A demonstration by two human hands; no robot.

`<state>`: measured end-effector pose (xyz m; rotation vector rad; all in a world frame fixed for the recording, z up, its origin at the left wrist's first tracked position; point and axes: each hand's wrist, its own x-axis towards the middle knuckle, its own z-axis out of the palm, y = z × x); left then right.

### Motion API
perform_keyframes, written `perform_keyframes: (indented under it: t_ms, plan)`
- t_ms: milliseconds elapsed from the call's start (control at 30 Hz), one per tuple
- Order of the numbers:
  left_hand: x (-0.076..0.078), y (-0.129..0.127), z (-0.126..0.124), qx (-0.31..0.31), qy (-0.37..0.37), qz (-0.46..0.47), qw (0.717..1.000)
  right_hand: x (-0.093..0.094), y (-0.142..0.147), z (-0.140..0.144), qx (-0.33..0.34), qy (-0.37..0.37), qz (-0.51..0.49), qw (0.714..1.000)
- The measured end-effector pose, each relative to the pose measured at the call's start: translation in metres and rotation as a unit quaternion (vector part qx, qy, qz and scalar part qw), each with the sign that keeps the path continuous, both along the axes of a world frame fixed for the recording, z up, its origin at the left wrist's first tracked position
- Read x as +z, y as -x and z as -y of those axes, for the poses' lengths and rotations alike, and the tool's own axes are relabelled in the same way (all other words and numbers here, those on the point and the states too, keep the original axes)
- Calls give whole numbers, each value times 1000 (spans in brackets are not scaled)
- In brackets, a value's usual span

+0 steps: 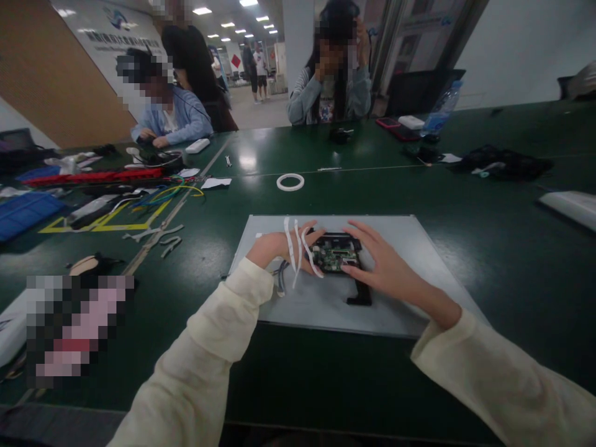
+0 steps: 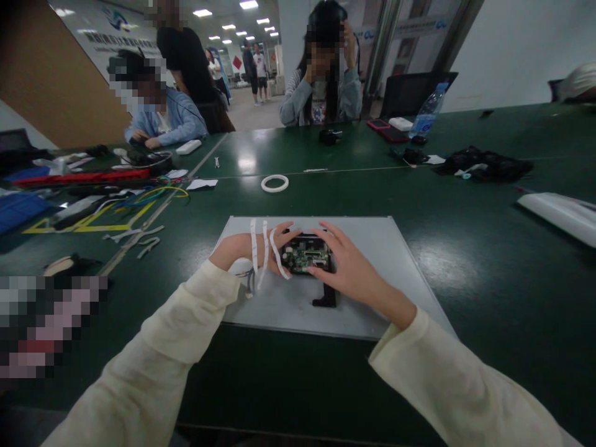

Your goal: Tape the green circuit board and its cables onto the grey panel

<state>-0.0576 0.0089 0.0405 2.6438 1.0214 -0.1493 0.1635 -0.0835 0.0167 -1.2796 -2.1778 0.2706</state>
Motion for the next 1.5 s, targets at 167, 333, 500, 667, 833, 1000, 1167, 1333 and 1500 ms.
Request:
perform_keyframes:
  t_ms: [167, 333, 500, 667, 833, 1000, 1167, 1333, 1500]
  plan:
    - [10, 9, -5, -22, 65, 2, 998, -19, -20, -17, 11, 77, 6, 997]
    - [10, 9, -7, -42, 75, 65, 994, -22, -20, -18, 22, 81, -13, 996]
    - [1, 9, -7, -55, 65, 88, 992, -20, -20, -17, 19, 86, -21, 996]
    - [-16, 20, 9, -16, 73, 126, 989, -24, -20, -17, 17, 70, -31, 997]
    - [-36, 26, 31, 10, 34, 234, 972, -26, -20, -18, 12, 68, -37, 997]
    - [-44, 22, 40, 23, -17, 249, 968, -24, -20, -16, 9, 71, -28, 997]
    - [-39, 22, 43, 25, 2, 276, 961, -17, -17, -12, 18, 79, -34, 996]
    - [-36, 23, 44, 24, 2, 299, 954, -15, -16, -11, 23, 91, -37, 995]
    - [-37, 23, 45, 24, -12, 311, 950, -15, -16, -11, 25, 95, -31, 995]
